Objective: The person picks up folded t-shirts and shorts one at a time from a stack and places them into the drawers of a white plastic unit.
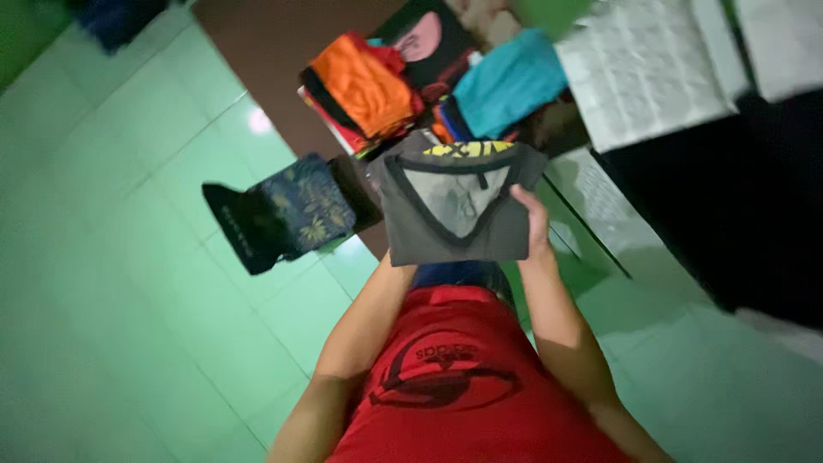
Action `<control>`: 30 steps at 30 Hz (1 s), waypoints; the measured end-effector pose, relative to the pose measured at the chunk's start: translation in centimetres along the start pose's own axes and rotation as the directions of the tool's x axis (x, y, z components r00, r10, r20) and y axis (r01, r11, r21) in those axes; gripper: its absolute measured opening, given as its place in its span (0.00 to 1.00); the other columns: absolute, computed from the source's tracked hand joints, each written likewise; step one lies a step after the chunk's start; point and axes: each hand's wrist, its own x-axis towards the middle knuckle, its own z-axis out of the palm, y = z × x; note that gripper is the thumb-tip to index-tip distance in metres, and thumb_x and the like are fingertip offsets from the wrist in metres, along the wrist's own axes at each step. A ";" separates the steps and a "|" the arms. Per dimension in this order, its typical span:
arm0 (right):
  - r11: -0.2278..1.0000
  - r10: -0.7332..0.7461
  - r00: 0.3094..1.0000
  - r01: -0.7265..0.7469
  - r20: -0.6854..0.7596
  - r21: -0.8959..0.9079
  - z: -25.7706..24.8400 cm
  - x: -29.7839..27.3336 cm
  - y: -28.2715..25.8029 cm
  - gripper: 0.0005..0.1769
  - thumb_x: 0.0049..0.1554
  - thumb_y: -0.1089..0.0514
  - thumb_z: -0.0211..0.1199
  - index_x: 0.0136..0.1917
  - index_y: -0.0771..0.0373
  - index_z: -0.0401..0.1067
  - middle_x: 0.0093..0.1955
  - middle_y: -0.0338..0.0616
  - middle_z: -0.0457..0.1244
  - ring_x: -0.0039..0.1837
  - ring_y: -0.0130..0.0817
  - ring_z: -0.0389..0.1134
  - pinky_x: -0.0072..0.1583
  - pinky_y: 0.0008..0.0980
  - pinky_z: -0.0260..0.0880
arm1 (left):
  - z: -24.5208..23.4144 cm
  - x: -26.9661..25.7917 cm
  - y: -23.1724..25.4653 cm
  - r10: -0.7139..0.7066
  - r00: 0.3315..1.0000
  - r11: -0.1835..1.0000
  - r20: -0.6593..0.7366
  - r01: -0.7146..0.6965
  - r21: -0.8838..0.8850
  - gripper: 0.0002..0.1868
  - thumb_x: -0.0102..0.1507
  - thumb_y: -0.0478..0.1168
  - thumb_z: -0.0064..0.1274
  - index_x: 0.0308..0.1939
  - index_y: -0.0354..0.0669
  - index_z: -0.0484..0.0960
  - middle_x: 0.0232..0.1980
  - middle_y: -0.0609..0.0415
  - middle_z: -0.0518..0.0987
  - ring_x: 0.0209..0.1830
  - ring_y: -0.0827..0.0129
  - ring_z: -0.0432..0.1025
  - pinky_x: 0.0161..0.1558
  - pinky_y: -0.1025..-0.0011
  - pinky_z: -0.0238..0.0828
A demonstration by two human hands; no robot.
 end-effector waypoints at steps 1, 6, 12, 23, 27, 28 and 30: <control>1.000 0.022 0.995 -0.024 -0.099 -0.016 -1.4 -1.2 -0.2 0.30 0.59 0.49 0.64 0.71 0.63 0.66 0.70 0.48 0.64 0.69 0.46 0.66 0.72 0.46 0.65 | 0.2 0.0 -0.7 -0.046 0.999 0.999 0.019 0.046 0.015 0.32 0.66 0.57 0.50 0.63 0.34 0.75 0.58 0.40 0.79 0.55 0.51 0.75 0.58 0.57 0.73; 0.987 -0.103 0.922 0.142 -0.372 0.079 -7.0 -6.0 -1.2 0.23 0.62 0.52 0.60 0.65 0.67 0.71 0.63 0.52 0.67 0.62 0.48 0.69 0.66 0.46 0.67 | 2.0 1.4 -4.5 -0.267 0.958 0.961 0.107 0.256 0.106 0.35 0.65 0.60 0.51 0.63 0.33 0.74 0.57 0.40 0.80 0.53 0.52 0.76 0.56 0.57 0.74; 0.924 -0.339 0.890 0.376 -0.303 0.068 -5.7 -12.4 -5.9 0.24 0.64 0.51 0.61 0.68 0.67 0.69 0.66 0.52 0.66 0.65 0.48 0.68 0.70 0.46 0.66 | 5.4 2.4 -8.1 -0.440 0.879 0.892 0.185 0.404 0.203 0.38 0.63 0.63 0.52 0.63 0.33 0.74 0.56 0.40 0.80 0.50 0.53 0.77 0.54 0.57 0.75; 0.869 -0.394 0.868 0.245 -0.302 -0.429 -3.1 -24.5 -17.7 0.26 0.57 0.61 0.61 0.69 0.64 0.67 0.65 0.51 0.66 0.65 0.45 0.69 0.66 0.47 0.71 | 16.1 0.1 -14.1 -0.449 0.821 0.408 0.353 -0.163 0.898 0.28 0.67 0.41 0.53 0.70 0.39 0.69 0.66 0.53 0.76 0.63 0.66 0.70 0.64 0.68 0.64; 0.825 -0.521 0.831 0.432 -0.194 -0.365 -1.5 -26.0 -22.2 0.22 0.60 0.62 0.62 0.67 0.69 0.68 0.63 0.52 0.67 0.62 0.46 0.70 0.64 0.47 0.73 | 21.1 1.2 -15.8 -0.424 0.746 0.161 0.514 -0.496 0.853 0.23 0.71 0.42 0.52 0.68 0.35 0.73 0.62 0.51 0.79 0.62 0.66 0.69 0.66 0.72 0.64; 0.794 -0.563 0.804 0.464 -0.189 -0.392 -1.0 -26.0 -23.6 0.22 0.60 0.62 0.63 0.66 0.71 0.68 0.62 0.54 0.67 0.60 0.46 0.71 0.63 0.47 0.74 | 22.6 1.6 -16.0 -0.391 0.708 0.146 0.588 -0.583 0.799 0.23 0.71 0.42 0.52 0.68 0.35 0.71 0.62 0.50 0.79 0.62 0.66 0.69 0.66 0.70 0.65; 0.721 -0.638 0.753 0.512 -0.160 -0.466 0.1 -25.7 -26.8 0.24 0.61 0.61 0.64 0.68 0.71 0.66 0.63 0.52 0.66 0.61 0.43 0.71 0.64 0.44 0.74 | 25.9 2.6 -16.2 -0.312 0.594 0.059 0.742 -0.767 0.639 0.25 0.72 0.42 0.53 0.70 0.35 0.68 0.64 0.46 0.78 0.65 0.62 0.69 0.68 0.67 0.64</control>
